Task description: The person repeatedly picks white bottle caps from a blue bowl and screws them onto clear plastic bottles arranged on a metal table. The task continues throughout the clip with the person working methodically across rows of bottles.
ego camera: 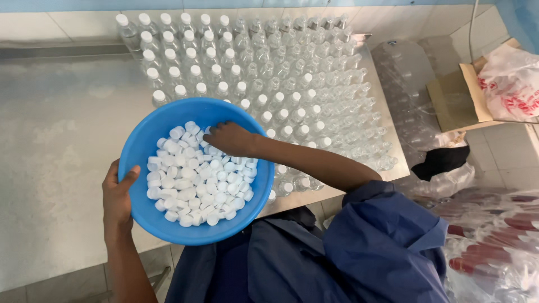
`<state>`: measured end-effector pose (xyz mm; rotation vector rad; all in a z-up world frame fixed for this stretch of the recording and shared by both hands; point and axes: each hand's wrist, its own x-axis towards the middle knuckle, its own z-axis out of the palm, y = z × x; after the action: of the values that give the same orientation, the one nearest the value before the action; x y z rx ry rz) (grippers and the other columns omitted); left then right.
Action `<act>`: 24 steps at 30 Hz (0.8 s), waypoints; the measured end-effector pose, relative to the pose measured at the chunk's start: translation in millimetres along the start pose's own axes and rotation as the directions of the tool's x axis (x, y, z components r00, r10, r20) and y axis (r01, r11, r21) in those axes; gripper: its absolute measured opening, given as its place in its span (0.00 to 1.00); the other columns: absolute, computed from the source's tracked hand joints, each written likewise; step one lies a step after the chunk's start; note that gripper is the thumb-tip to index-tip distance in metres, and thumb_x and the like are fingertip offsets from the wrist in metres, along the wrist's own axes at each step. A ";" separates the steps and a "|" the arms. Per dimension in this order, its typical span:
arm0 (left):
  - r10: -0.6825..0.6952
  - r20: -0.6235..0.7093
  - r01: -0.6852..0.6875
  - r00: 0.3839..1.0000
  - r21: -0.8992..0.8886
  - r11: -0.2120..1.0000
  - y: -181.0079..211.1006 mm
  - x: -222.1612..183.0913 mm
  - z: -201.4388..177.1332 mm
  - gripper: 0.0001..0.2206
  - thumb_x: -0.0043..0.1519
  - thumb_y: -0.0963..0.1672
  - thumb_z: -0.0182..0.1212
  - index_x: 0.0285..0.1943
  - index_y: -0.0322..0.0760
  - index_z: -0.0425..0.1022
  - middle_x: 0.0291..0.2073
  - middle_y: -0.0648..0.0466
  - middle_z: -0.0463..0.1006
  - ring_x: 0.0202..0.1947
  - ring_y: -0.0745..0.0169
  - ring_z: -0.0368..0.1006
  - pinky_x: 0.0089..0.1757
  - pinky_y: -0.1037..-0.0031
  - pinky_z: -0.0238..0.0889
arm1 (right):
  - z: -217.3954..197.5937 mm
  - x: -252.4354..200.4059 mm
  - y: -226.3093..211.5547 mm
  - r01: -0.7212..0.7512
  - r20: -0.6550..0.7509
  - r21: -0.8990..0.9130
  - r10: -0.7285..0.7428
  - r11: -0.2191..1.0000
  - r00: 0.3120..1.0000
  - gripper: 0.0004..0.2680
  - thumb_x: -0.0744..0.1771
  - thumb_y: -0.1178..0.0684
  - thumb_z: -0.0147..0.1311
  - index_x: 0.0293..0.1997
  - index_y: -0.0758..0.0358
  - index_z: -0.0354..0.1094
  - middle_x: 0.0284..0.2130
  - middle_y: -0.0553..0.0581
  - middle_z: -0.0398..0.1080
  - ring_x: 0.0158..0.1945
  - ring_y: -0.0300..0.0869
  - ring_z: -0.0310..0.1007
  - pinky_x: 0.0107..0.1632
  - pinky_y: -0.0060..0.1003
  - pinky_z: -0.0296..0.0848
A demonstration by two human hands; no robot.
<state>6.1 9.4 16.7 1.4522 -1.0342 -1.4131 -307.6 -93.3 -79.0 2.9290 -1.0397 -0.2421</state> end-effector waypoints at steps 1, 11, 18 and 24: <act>0.002 0.010 -0.002 1.000 -0.005 1.000 -0.2 2.5 -0.1 0.22 0.74 0.47 0.61 0.76 0.36 0.70 0.51 0.37 0.77 0.50 0.42 0.75 0.53 0.40 0.70 | -18.9 -5.8 3.6 -0.008 0.005 -0.005 0.008 1.000 1.000 0.11 0.68 0.61 0.61 0.56 0.62 0.73 0.45 0.66 0.77 0.46 0.57 0.84 0.42 0.49 0.79; -0.187 -0.104 0.183 0.977 -0.048 0.982 -12.4 14.5 0.1 0.22 0.71 0.45 0.58 0.76 0.40 0.69 0.65 0.47 0.77 0.61 0.45 0.74 0.55 0.54 0.71 | -127.1 -106.2 100.9 -0.126 0.057 0.961 0.272 0.245 0.961 0.12 0.70 0.51 0.63 0.61 0.51 0.71 0.61 0.54 0.75 0.46 0.39 0.82 0.49 0.36 0.80; -0.224 -0.164 0.223 0.961 -0.028 0.974 -29.2 21.7 -4.2 0.22 0.73 0.45 0.58 0.78 0.38 0.68 0.66 0.44 0.75 0.61 0.41 0.73 0.54 0.50 0.69 | 6.6 -153.4 248.2 -0.505 0.032 0.629 0.629 0.592 0.777 0.15 0.72 0.46 0.60 0.66 0.53 0.72 0.63 0.58 0.75 0.66 0.59 0.65 0.68 0.59 0.59; -0.280 -0.248 0.303 0.927 0.060 0.951 -13.9 16.7 7.1 0.22 0.74 0.46 0.58 0.78 0.39 0.68 0.63 0.43 0.76 0.57 0.39 0.72 0.51 0.49 0.68 | 84.7 -158.5 288.4 -0.535 0.112 0.578 0.590 0.616 0.799 0.13 0.71 0.43 0.59 0.61 0.49 0.74 0.58 0.51 0.78 0.63 0.52 0.70 0.70 0.52 0.47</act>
<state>-0.5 -2.4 -1.7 1.8582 -0.7665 -1.3631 -622.1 -215.4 -119.4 2.7814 -2.3012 0.2919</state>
